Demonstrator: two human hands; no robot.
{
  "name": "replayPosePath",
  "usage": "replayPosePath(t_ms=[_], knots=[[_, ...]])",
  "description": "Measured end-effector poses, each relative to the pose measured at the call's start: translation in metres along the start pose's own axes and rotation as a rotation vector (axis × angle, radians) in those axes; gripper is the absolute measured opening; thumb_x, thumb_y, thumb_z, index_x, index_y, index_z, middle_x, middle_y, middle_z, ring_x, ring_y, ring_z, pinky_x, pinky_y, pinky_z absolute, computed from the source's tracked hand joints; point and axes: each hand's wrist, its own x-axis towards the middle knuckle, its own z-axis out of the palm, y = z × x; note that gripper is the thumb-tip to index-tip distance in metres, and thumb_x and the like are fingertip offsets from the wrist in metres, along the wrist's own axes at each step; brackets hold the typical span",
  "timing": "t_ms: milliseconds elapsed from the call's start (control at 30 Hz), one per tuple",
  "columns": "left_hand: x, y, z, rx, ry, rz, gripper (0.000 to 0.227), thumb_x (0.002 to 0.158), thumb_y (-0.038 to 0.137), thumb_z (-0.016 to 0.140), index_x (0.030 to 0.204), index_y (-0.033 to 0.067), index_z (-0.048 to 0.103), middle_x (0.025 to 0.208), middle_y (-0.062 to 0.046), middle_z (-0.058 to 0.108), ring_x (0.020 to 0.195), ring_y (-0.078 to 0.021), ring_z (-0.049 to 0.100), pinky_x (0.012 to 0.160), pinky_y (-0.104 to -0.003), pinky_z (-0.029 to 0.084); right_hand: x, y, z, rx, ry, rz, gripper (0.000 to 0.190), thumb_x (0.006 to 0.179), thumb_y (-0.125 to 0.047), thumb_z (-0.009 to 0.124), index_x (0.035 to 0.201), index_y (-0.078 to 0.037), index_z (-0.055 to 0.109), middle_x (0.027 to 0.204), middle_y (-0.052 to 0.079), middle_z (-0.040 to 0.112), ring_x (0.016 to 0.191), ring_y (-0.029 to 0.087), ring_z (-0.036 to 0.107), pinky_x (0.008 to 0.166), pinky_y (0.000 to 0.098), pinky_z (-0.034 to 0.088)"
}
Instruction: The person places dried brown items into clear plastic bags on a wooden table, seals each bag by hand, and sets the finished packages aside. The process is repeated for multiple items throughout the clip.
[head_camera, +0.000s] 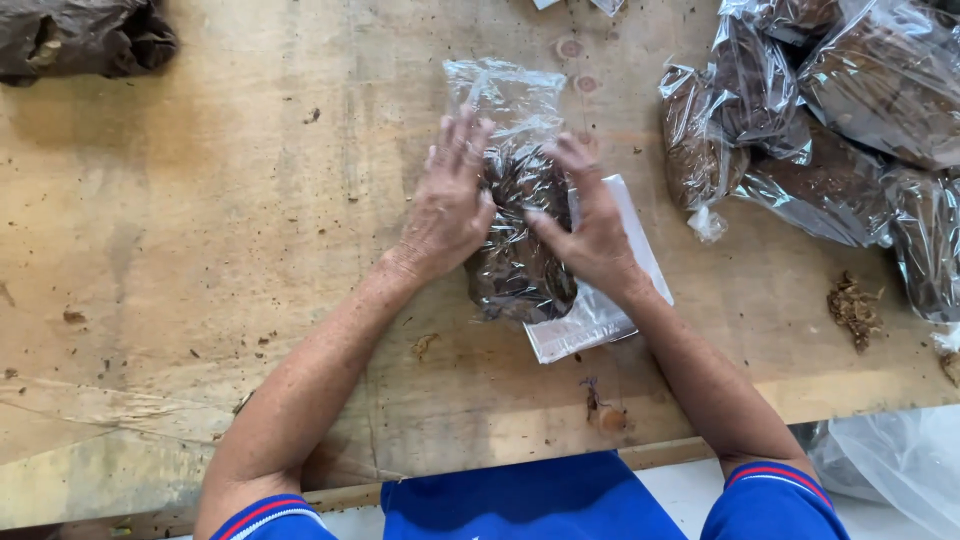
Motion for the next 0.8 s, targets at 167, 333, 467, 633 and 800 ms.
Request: replayPosePath(t_ms=[167, 333, 467, 633, 800], knots=[[0.023, -0.037, -0.014, -0.109, 0.204, -0.337, 0.093, 0.097, 0.082, 0.053, 0.150, 0.0062, 0.050, 0.134, -0.019, 0.056, 0.130, -0.0347, 0.053, 0.112, -0.053, 0.041, 0.027, 0.095, -0.008, -0.122, 0.117, 0.457, 0.069, 0.096, -0.078, 0.064, 0.130, -0.018, 0.069, 0.157, 0.014, 0.043, 0.153, 0.038, 0.026, 0.128, 0.0527, 0.011], [0.031, -0.034, -0.022, -0.149, 0.108, -0.353, 0.088, 0.085, 0.092, 0.061, 0.118, 0.0105, 0.071, 0.103, -0.012, 0.061, 0.107, -0.0324, 0.063, 0.097, -0.048, 0.047, 0.049, 0.056, 0.006, 0.088, 0.203, 0.286, 0.035, 0.097, -0.043, 0.077, 0.109, -0.010, 0.076, 0.146, 0.022, 0.048, 0.147, 0.044, 0.033, 0.122, 0.0614, 0.016], [0.039, -0.028, -0.045, -0.419, 0.053, -0.496, 0.114, 0.073, 0.089, 0.077, 0.143, 0.0015, 0.051, 0.112, -0.011, 0.064, 0.112, -0.0299, 0.069, 0.099, -0.045, 0.053, 0.054, 0.054, 0.013, 0.751, 0.309, 0.241, 0.007, 0.106, -0.015, 0.067, 0.109, -0.010, 0.063, 0.089, 0.001, 0.070, 0.081, 0.007, 0.067, 0.073, 0.0187, 0.054], [0.047, -0.051, -0.031, -0.822, -0.001, -0.647, 0.095, 0.070, 0.079, 0.086, 0.128, 0.0085, 0.059, 0.104, -0.003, 0.070, 0.100, -0.0160, 0.072, 0.089, -0.033, 0.057, 0.051, 0.015, -0.001, 1.225, 0.300, 0.269, 0.006, 0.107, -0.013, 0.060, 0.108, -0.010, 0.055, 0.103, 0.009, 0.073, 0.094, 0.018, 0.075, 0.082, 0.0329, 0.063], [0.034, -0.018, -0.066, -0.963, -0.066, -0.686, 0.079, 0.062, 0.056, 0.100, 0.112, 0.0027, 0.070, 0.096, -0.010, 0.068, 0.094, -0.0222, 0.069, 0.086, -0.033, 0.055, 0.041, -0.009, -0.007, 1.314, 0.198, 0.286, 0.010, 0.106, -0.020, 0.060, 0.109, -0.013, 0.054, 0.121, 0.019, 0.075, 0.119, 0.030, 0.073, 0.094, 0.0486, 0.064]])
